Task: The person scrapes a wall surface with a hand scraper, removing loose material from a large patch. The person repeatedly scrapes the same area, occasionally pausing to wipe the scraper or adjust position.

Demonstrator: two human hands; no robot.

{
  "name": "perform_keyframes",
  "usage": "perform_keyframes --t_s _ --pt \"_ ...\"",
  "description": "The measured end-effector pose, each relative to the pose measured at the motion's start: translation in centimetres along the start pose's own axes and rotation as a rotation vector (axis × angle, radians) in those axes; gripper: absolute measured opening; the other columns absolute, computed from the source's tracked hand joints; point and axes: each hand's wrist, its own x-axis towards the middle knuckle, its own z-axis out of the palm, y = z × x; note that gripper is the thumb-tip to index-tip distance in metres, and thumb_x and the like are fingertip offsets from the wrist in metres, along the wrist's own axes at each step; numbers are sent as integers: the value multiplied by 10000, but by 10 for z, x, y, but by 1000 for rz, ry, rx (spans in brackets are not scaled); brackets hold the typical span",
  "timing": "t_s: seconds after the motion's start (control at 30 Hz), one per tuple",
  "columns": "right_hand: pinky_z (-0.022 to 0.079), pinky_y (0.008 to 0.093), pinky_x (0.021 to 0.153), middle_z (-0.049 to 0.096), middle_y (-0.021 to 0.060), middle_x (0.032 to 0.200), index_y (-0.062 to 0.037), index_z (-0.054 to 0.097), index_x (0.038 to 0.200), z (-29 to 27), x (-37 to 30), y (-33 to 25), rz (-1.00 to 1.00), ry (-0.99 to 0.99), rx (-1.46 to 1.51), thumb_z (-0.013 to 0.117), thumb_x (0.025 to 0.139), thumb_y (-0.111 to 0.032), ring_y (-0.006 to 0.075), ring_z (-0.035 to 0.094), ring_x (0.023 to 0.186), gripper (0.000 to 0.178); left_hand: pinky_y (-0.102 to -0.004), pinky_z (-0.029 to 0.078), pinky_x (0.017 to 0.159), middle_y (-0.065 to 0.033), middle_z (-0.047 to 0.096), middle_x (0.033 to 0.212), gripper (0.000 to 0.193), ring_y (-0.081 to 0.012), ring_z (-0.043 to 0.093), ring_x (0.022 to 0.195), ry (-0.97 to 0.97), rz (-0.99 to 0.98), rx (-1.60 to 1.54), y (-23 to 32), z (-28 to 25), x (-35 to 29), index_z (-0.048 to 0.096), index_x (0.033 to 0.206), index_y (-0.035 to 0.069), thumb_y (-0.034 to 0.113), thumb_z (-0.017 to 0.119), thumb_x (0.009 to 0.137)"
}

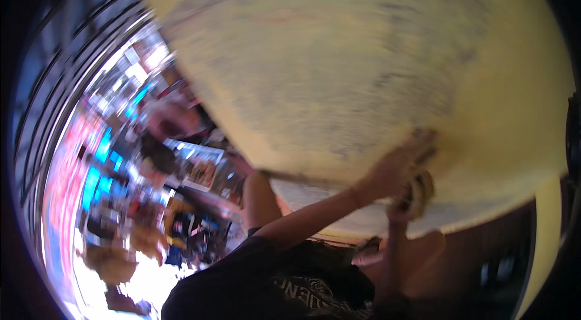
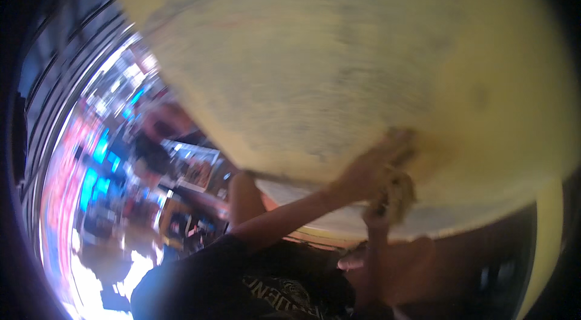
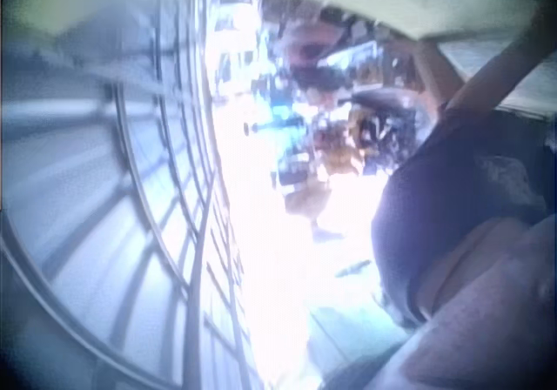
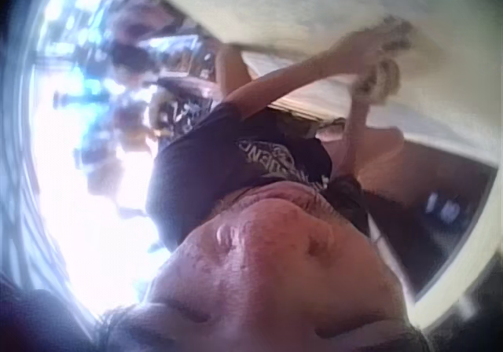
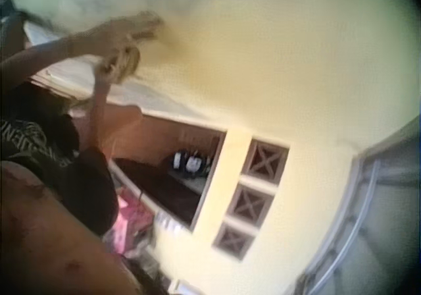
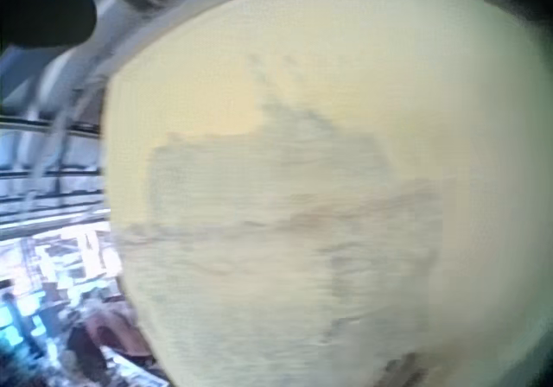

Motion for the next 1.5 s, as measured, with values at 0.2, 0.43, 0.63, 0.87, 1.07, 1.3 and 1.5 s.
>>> perform_keyframes --t_s 0.2,0.43,0.63,0.87,1.07,1.3,1.5 --pt "531 550 1003 640 254 1285 -6 627 1221 8 -4 1 -6 106 -68 593 940 -44 483 610 1226 286 -509 342 1225 -232 345 1629 658 -411 335 1510 -158 68 362 10 -6 6 453 1517 -25 149 592 898" --pt "539 539 1010 644 265 1273 -12 615 1240 0 12 -8 64 139 10 611 901 3 494 630 1195 339 -525 357 1214 -233 329 1637 636 -413 310 1523 -151 47 379 23 -9 15 416 1517 -55 94 563 916" --pt "561 465 942 678 234 1192 5 677 1110 -6 19 -21 213 157 21 658 834 48 423 669 1123 280 -511 426 1172 -220 402 1600 602 -417 370 1493 -59 57 278 18 -2 8 457 1489 -62 61 576 911" --pt "547 412 871 674 248 1165 30 666 1053 -6 23 -25 158 129 35 655 827 62 361 661 1026 229 -496 469 1143 -179 507 1538 557 -380 464 1444 -17 40 192 24 -5 2 571 1428 -8 75 603 878" --pt "545 410 845 665 246 1151 40 672 976 -1 22 -30 175 144 91 617 808 99 365 650 1005 186 -534 426 1169 -177 495 1548 575 -378 437 1463 -86 -4 216 28 -14 4 555 1446 0 80 602 878" --pt "551 337 744 641 260 1161 63 677 956 -2 24 -29 211 99 84 593 790 94 345 632 982 188 -635 311 1200 -181 373 1631 517 -416 333 1517 -183 -51 296 35 -21 7 559 1430 54 126 586 919" --pt "544 353 751 653 275 1150 59 682 944 -6 32 -34 207 77 105 590 776 86 367 642 996 193 -678 278 1189 -230 310 1651 465 -450 279 1533 -205 -93 326 44 -31 10 586 1375 63 130 588 915"
